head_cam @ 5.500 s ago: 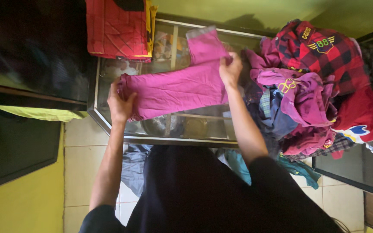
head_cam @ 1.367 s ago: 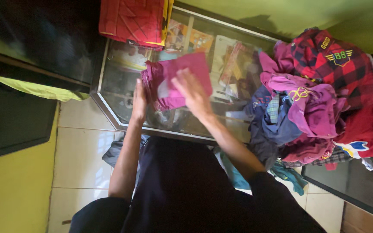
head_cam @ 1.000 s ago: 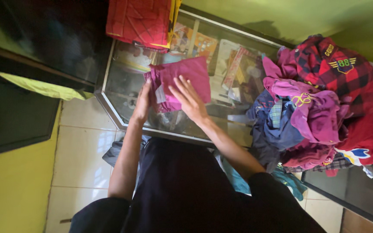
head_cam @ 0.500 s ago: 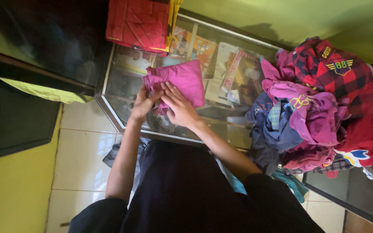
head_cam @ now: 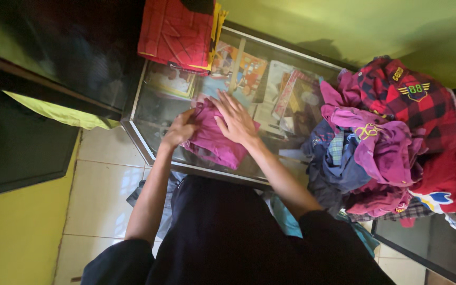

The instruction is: The person picks up a pink top from a pile of clothes, buttons it, and folds it.

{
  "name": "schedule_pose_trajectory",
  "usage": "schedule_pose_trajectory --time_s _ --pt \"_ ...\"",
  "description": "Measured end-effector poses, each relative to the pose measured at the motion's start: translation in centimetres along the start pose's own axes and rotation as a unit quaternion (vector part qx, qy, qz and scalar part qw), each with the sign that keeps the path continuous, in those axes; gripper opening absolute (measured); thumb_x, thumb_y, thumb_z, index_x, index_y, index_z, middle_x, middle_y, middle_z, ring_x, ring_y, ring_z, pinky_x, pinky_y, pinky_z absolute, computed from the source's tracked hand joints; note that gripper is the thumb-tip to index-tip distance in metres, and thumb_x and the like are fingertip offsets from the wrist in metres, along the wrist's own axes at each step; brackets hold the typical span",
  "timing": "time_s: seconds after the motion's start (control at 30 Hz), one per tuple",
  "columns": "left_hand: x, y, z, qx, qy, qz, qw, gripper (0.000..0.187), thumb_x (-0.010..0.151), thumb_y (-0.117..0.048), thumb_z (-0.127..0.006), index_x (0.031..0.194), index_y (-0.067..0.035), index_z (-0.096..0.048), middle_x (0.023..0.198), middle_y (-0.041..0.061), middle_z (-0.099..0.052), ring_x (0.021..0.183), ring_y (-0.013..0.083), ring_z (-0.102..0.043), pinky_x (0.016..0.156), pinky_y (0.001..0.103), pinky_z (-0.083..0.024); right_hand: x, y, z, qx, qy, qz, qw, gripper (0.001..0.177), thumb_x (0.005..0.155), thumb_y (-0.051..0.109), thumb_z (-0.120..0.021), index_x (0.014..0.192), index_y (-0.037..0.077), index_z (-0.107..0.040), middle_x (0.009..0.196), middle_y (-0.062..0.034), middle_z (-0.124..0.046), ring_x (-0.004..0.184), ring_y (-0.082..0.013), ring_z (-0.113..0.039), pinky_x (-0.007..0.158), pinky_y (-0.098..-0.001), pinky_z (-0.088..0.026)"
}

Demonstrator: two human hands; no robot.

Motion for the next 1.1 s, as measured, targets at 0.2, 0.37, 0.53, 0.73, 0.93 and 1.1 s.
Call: schedule_pose_trajectory --time_s 0.2,0.37,0.53,0.73,0.93,1.1 --pt "-0.1 -2.6 0.7 0.049 0.076 0.039 0.995 0.068 0.082 0.001 -0.059 0.149 -0.003 -0.05 0.143 0.02 -0.061 0.132 0.0295 -0.06 0.115 0.033 -0.043 -1.3 -2.5 -0.3 0.122 0.03 -0.046 0.991 0.06 0.093 0.037 -0.076 0.144 0.012 -0.056 0.157 -0.0116 -0.049 0.148 -0.0321 -0.046 0.126 -0.0465 -0.037" --pt "-0.8 -9.0 1.7 0.152 0.194 -0.17 0.954 0.061 0.081 -0.004 -0.08 0.139 -0.005 -0.06 0.138 0.022 -0.061 0.125 0.0347 -0.059 0.104 0.04 -0.046 -2.9 -1.4 0.2 0.384 0.241 -0.123 0.883 0.084 0.082 0.042 -0.082 0.149 0.007 -0.045 0.149 -0.0145 -0.056 0.14 -0.0323 -0.053 0.123 -0.0473 -0.039" --pt "-1.7 -16.0 7.8 0.092 0.079 -0.119 0.986 0.065 0.079 -0.005 -0.073 0.142 -0.011 -0.058 0.114 0.01 -0.074 0.102 0.0243 -0.074 0.092 0.035 -0.06 1.4 0.6 3.0 0.393 0.09 -0.092 0.91 0.07 0.097 0.036 -0.074 0.155 0.009 -0.045 0.158 -0.0225 -0.045 0.151 -0.0356 -0.042 0.128 -0.0488 -0.033" --pt "-4.2 -22.5 13.9 0.192 -0.335 -0.369 0.846 0.077 0.092 -0.01 -0.089 0.155 -0.004 -0.043 0.153 0.023 -0.047 0.145 0.0411 -0.041 0.123 0.047 -0.036 11.3 -2.4 4.5 0.548 -0.021 -0.229 0.804 0.091 0.084 0.033 -0.085 0.153 -0.001 -0.037 0.156 -0.0225 -0.048 0.148 -0.0364 -0.045 0.125 -0.048 -0.036" --pt "2.2 -19.3 15.3 0.217 -0.381 -0.304 0.846 0.062 0.1 -0.01 -0.079 0.154 -0.013 -0.048 0.16 0.016 -0.044 0.147 0.0382 -0.039 0.125 0.048 -0.032 23.0 -8.1 2.8 0.663 -0.138 -0.172 0.715 0.079 0.087 0.021 -0.083 0.149 -0.004 -0.041 0.145 -0.0228 -0.058 0.132 -0.034 -0.058 0.115 -0.0455 -0.048" --pt "6.5 -14.4 14.8 0.269 -0.313 -0.202 0.889 0.055 0.091 -0.014 -0.081 0.14 -0.012 -0.055 0.154 0.024 -0.039 0.141 0.045 -0.035 0.106 0.058 -0.034 24.2 -11.2 -0.5 0.396 -0.154 -0.254 0.869 0.071 0.084 0.013 -0.082 0.143 -0.002 -0.044 0.131 -0.0185 -0.069 0.117 -0.0283 -0.071 0.103 -0.0382 -0.059"
Point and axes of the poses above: each hand's wrist, its own x-axis towards the middle knuckle, its own z-axis out of the back of the hand, y = z × x, the point moved 6 cm from there along x, towards the middle knuckle
